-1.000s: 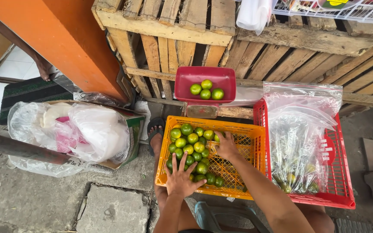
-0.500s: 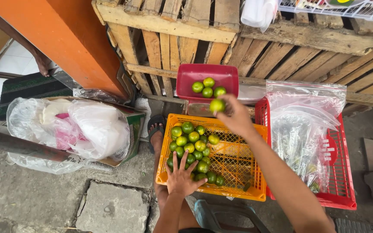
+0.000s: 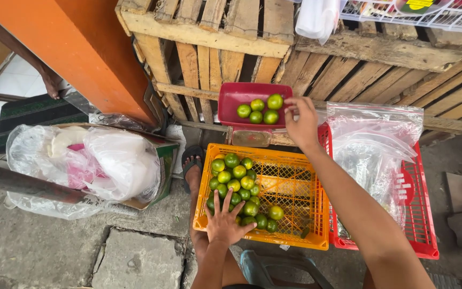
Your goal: The person places limes from a yellow crate into a red weighing tray, then transfers them into a clear plastic bag. The person repeats this process, weighing and bagging limes in small batches.
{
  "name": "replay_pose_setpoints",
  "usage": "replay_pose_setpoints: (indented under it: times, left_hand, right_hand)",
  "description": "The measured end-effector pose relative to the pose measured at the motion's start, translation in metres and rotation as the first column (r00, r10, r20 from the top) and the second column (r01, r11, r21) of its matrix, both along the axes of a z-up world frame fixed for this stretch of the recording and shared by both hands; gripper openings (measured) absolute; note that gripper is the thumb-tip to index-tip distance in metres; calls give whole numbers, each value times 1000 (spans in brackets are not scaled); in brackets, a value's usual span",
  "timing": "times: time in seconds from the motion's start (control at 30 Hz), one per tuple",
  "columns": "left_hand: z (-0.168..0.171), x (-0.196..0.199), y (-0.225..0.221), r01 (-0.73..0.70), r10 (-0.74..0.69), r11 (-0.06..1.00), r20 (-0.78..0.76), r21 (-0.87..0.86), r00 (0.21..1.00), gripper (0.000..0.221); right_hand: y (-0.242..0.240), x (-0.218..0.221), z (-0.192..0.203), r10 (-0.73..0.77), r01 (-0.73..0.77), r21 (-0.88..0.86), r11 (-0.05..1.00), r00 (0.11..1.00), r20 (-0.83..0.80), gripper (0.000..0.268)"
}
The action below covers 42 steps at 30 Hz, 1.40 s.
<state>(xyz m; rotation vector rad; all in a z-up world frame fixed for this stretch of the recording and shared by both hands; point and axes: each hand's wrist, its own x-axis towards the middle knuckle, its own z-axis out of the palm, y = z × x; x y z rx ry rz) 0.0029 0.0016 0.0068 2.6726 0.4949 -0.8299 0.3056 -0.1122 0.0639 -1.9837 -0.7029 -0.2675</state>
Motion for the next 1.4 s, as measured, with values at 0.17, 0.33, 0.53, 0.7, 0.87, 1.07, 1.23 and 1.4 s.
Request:
replay_pose_setpoints:
  times: [0.17, 0.33, 0.53, 0.7, 0.87, 1.07, 1.23, 1.4]
  left_hand:
    - [3, -1, 0, 5, -5, 1000, -17, 0, 1000, 90]
    - [2, -2, -1, -11, 11, 1000, 16, -11, 1000, 88]
    - [1, -2, -1, 9, -9, 1000, -2, 8, 1000, 91]
    - [-6, -3, -1, -5, 4, 1000, 31, 2, 999, 90]
    - [-2, -2, -1, -1, 1, 1000, 4, 5, 1000, 89]
    - [4, -2, -1, 5, -5, 1000, -9, 3, 1000, 90]
    - [12, -2, 0, 2, -3, 1000, -32, -18, 999, 89]
    - [12, -1, 1, -17, 17, 999, -11, -47, 1000, 88]
  right_hand:
    - [-38, -75, -63, 221, -216, -113, 970, 974, 39, 25]
    - [-74, -150, -99, 151, -538, -661, 523, 822, -549, 37]
    - [-83, -189, -92, -123, -708, -666, 235, 657, -743, 33]
    - [-77, -176, -80, -133, -730, -643, 233, 631, -764, 33]
    - [-42, -110, -17, 56, -625, -595, 505, 712, -700, 36]
    - [26, -32, 48, 205, -313, -372, 874, 931, -302, 40]
    - [72, 29, 27, 16, -137, -354, 925, 946, -324, 49]
    - [81, 21, 31, -113, 4, -231, 973, 879, -462, 35]
